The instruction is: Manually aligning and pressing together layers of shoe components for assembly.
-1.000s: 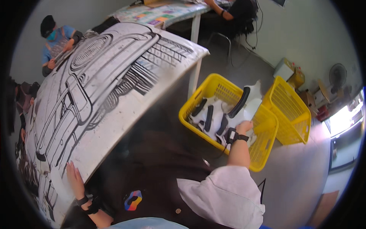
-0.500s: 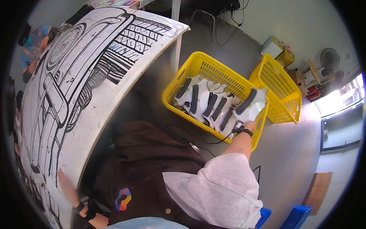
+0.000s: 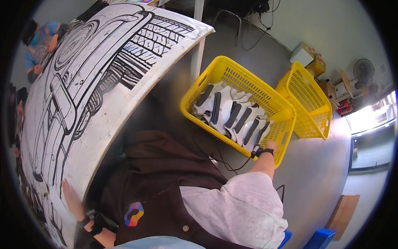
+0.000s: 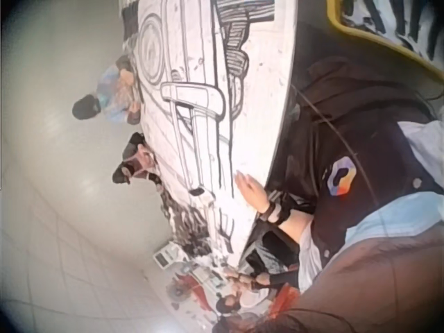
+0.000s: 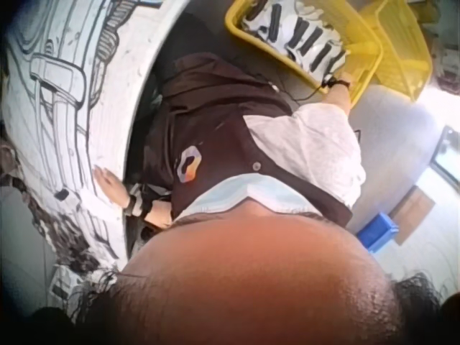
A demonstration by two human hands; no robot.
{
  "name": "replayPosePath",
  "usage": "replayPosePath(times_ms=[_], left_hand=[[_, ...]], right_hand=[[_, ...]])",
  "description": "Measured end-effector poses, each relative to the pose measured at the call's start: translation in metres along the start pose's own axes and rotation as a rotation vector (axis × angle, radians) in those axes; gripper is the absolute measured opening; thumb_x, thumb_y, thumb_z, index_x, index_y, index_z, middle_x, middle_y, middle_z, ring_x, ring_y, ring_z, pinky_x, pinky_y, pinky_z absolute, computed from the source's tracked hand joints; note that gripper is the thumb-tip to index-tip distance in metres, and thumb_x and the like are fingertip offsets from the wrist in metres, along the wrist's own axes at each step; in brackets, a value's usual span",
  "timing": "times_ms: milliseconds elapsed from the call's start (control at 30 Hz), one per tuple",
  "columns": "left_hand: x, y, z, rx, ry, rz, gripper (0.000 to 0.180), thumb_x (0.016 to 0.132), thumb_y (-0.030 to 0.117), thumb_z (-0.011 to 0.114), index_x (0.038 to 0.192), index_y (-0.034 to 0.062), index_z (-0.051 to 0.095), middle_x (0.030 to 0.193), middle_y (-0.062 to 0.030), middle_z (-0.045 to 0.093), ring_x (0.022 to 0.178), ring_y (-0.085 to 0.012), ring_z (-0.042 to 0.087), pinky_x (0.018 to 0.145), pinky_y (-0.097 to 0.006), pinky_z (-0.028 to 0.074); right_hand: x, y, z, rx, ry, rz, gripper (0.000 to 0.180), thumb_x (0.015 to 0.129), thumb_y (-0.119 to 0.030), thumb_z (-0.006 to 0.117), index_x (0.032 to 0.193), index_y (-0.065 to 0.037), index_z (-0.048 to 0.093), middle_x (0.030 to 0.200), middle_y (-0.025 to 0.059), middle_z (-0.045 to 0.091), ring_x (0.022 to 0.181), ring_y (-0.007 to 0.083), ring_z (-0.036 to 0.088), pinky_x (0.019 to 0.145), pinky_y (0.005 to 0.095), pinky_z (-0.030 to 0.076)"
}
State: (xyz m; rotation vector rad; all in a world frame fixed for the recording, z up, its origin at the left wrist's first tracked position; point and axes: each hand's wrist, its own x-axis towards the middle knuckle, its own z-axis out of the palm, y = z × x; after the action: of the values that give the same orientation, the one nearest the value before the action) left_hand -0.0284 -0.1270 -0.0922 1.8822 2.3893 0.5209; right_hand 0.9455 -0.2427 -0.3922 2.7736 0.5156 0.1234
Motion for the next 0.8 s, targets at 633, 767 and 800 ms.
replayPosePath(times_ms=[633, 767, 800], left_hand=[[-0.025, 0.024, -0.081, 0.038, 0.023, 0.018, 0.040, 0.086, 0.034, 0.054, 0.113, 0.0051, 0.057, 0.114, -0.0190, 0.057, 0.105, -0.0344, 0.055, 0.088, -0.040, 0.046], [0.015, -0.020, -0.123, -0.071, 0.151, -0.231, 0.047, 0.086, 0.037, 0.055, 0.121, 0.0057, 0.053, 0.121, -0.0197, 0.055, 0.111, -0.0332, 0.053, 0.092, -0.038, 0.043], [0.027, -0.040, -0.133, -0.097, 0.225, -0.311, 0.048, 0.085, 0.037, 0.055, 0.122, 0.0059, 0.052, 0.121, -0.0201, 0.055, 0.112, -0.0330, 0.053, 0.092, -0.038, 0.043]], right_hand=[[-0.503, -0.369, -0.637, 1.497, 0.523, -2.212, 0.034, 0.077, 0.000, 0.053, 0.111, -0.001, 0.051, 0.117, 0.0204, 0.051, 0.107, 0.0367, 0.050, 0.093, 0.0408, 0.039], [-0.559, -0.401, -0.634, 1.305, 0.520, -2.355, 0.029, 0.075, -0.003, 0.056, 0.105, -0.001, 0.054, 0.106, 0.0174, 0.056, 0.095, 0.0352, 0.054, 0.081, 0.0426, 0.044], [-0.568, -0.414, -0.626, 1.229, 0.440, -2.357, 0.029, 0.076, -0.003, 0.057, 0.104, -0.001, 0.055, 0.104, 0.0164, 0.056, 0.093, 0.0342, 0.055, 0.080, 0.0421, 0.045]])
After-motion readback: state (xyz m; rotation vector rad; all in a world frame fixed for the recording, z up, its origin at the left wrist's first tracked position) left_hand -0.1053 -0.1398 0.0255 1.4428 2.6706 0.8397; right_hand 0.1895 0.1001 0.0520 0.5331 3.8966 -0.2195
